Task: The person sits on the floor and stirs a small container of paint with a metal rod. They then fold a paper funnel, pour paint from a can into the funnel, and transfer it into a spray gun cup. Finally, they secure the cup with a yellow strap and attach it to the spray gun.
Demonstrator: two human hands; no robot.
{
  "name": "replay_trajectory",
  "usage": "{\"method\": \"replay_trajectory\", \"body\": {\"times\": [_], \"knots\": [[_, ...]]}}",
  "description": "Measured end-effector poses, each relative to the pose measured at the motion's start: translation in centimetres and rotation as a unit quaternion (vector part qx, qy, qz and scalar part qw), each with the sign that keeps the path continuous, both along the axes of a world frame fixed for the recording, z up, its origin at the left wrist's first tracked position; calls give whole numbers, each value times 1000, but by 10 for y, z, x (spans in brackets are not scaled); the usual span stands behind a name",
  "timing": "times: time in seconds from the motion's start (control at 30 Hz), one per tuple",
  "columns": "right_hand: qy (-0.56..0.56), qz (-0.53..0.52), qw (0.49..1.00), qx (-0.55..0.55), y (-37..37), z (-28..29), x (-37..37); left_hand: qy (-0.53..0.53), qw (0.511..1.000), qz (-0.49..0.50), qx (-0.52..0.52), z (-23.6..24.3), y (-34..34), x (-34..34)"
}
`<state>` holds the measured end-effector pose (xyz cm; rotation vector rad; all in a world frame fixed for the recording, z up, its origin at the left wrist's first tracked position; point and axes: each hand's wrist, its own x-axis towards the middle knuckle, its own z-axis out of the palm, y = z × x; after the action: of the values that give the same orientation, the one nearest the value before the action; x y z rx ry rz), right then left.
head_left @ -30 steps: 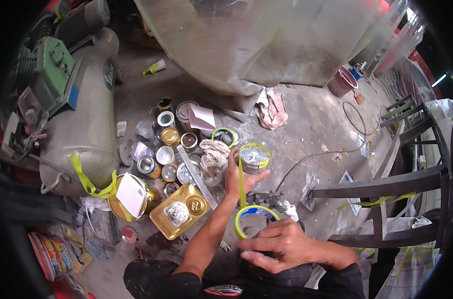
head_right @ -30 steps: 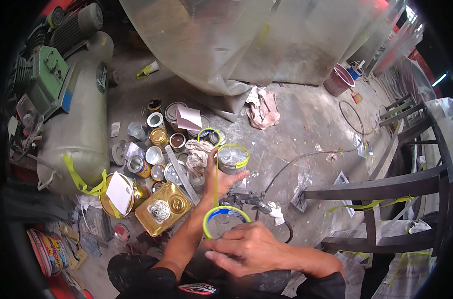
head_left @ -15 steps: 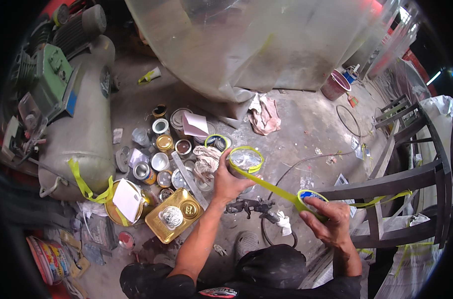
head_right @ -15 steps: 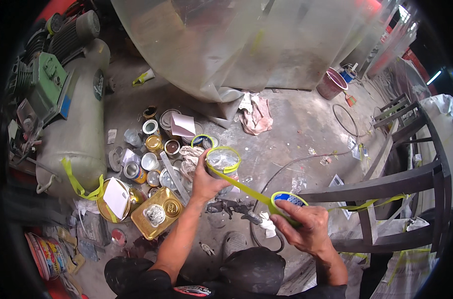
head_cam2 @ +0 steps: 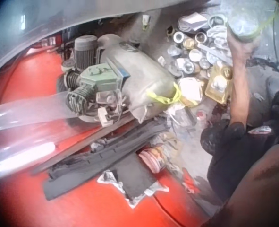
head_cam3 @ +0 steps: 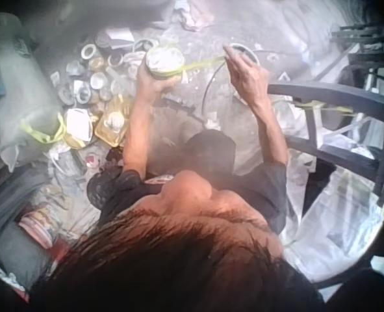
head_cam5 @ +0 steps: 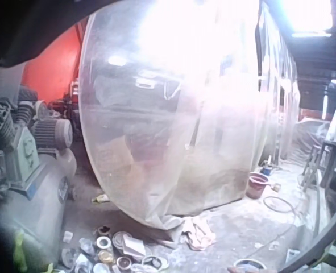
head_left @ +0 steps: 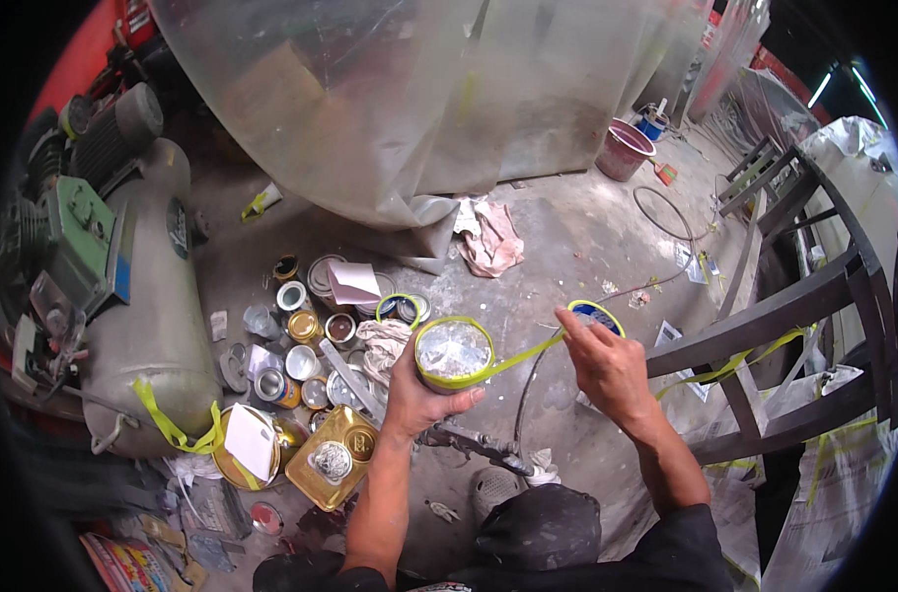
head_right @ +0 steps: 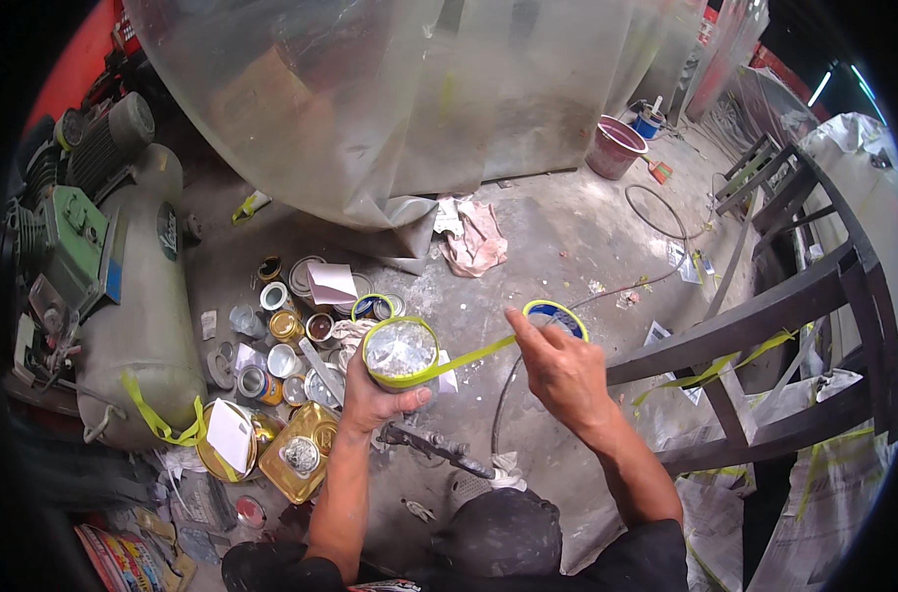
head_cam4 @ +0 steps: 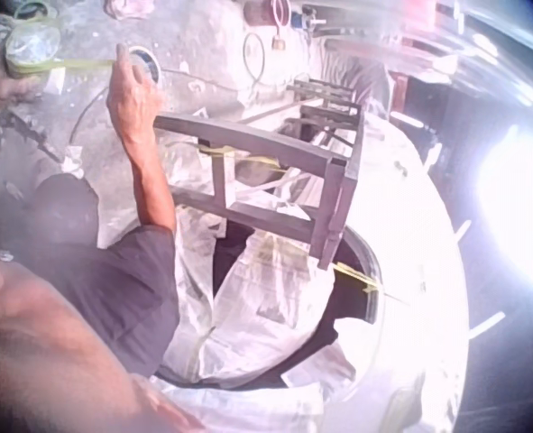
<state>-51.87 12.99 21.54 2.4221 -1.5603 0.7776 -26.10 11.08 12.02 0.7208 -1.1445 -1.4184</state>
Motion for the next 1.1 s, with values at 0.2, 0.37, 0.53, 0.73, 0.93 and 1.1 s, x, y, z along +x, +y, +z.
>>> {"method": "replay_trajectory", "body": {"times": [0.2,0.37,0.53,0.73,0.93,1.1], "knots": [[-40,29,997,59,-4,-10,5,25,1000,12,-9,2,7,2],[-70,33,993,87,4,3,14,8,1000,0,-18,-3,9,7],[-106,10,991,75,-3,-13,6,-22,999,-9,-24,3,10,4],[-193,20,978,81,-18,-27,14,-78,990,-8,-116,-6,17,-15],[-217,10,964,151,-8,-24,11,-57,995,10,-76,-2,22,-20],[-196,2,966,167,-2,-23,5,-52,996,-1,-72,-4,22,-20]]}}
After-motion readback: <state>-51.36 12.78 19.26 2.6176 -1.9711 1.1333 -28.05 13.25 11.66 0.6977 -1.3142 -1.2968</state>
